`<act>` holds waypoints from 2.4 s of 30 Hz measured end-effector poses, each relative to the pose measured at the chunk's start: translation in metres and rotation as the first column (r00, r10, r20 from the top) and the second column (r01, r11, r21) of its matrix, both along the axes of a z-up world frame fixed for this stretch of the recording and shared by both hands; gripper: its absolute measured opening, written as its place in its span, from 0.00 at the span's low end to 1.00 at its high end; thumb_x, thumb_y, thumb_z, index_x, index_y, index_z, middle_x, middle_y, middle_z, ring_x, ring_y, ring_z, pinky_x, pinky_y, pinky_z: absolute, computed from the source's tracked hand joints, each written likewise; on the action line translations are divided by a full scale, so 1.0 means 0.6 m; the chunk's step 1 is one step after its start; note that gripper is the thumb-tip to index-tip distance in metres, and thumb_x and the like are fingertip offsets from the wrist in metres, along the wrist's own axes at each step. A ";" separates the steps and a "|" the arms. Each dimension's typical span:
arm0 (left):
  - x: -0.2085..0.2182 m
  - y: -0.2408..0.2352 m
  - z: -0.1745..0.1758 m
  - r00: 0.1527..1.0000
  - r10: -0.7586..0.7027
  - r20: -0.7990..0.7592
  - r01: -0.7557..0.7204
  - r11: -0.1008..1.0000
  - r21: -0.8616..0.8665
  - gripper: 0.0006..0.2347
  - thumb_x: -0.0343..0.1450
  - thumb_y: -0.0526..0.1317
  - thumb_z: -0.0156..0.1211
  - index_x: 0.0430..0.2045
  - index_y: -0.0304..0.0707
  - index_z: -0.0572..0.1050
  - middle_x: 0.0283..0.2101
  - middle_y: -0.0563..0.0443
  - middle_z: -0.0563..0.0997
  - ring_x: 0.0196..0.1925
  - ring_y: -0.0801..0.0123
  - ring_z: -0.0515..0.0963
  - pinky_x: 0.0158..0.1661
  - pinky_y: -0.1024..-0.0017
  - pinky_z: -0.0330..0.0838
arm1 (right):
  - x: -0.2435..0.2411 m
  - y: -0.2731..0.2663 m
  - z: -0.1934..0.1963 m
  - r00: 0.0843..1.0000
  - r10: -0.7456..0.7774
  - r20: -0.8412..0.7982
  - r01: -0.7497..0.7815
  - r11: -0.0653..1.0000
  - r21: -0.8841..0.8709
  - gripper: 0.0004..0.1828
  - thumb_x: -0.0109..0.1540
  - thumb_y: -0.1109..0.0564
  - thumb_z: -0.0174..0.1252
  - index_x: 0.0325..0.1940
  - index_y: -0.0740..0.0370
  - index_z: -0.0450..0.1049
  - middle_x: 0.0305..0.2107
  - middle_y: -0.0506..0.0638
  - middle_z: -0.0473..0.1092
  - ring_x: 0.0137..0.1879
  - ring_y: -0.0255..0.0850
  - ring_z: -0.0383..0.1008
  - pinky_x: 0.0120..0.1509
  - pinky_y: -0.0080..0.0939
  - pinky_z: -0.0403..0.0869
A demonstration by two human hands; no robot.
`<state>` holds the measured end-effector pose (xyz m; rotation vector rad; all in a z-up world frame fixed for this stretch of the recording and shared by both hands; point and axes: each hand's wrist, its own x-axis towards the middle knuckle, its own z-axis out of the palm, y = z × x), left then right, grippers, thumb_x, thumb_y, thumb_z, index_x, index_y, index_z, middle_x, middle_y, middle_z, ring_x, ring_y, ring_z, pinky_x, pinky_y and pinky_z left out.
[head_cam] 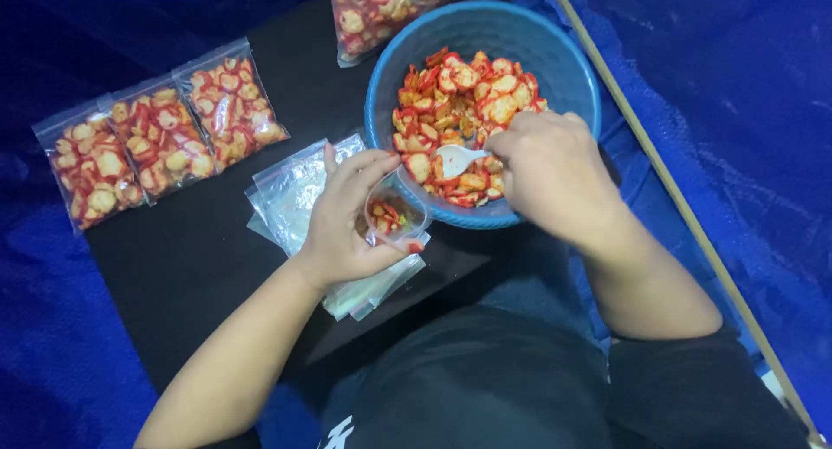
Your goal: Filling small plastic bags with snacks from a bowl using a spoon and sealing them.
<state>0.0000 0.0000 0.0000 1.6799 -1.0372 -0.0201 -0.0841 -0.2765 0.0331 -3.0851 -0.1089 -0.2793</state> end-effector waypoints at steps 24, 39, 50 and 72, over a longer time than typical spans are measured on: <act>-0.009 0.002 0.016 0.998 0.016 0.054 -0.024 0.987 0.160 0.30 0.62 0.52 0.73 0.57 0.48 0.67 0.64 0.43 0.68 0.70 0.52 0.70 0.73 0.29 0.24 | -0.028 0.007 0.070 0.993 -0.111 0.039 0.116 0.983 -0.142 0.10 0.60 0.58 0.58 0.37 0.44 0.83 0.26 0.45 0.70 0.36 0.51 0.73 0.40 0.52 0.65; 0.002 -0.002 0.001 0.999 0.021 0.045 -0.027 0.990 0.139 0.34 0.56 0.55 0.79 0.53 0.48 0.70 0.60 0.42 0.68 0.67 0.45 0.68 0.67 0.26 0.21 | -0.008 0.017 0.016 0.999 -0.032 -0.031 0.037 0.983 0.182 0.11 0.62 0.60 0.57 0.40 0.50 0.84 0.30 0.53 0.76 0.42 0.56 0.79 0.43 0.50 0.70; -0.007 -0.001 0.011 0.998 0.032 0.048 -0.039 0.985 0.166 0.33 0.59 0.55 0.76 0.55 0.48 0.68 0.62 0.42 0.68 0.68 0.48 0.69 0.69 0.27 0.21 | -0.050 -0.005 0.102 0.992 -0.049 0.119 0.001 0.927 0.375 0.11 0.65 0.68 0.59 0.46 0.63 0.84 0.35 0.57 0.77 0.43 0.56 0.77 0.49 0.50 0.73; -0.012 0.003 0.029 0.999 0.026 0.036 -0.033 0.978 0.205 0.31 0.60 0.53 0.73 0.54 0.43 0.69 0.62 0.43 0.69 0.68 0.50 0.71 0.70 0.29 0.21 | -0.044 -0.074 0.091 0.932 -0.118 0.343 0.211 0.945 -0.249 0.12 0.67 0.53 0.65 0.53 0.37 0.87 0.36 0.41 0.72 0.41 0.49 0.72 0.43 0.49 0.62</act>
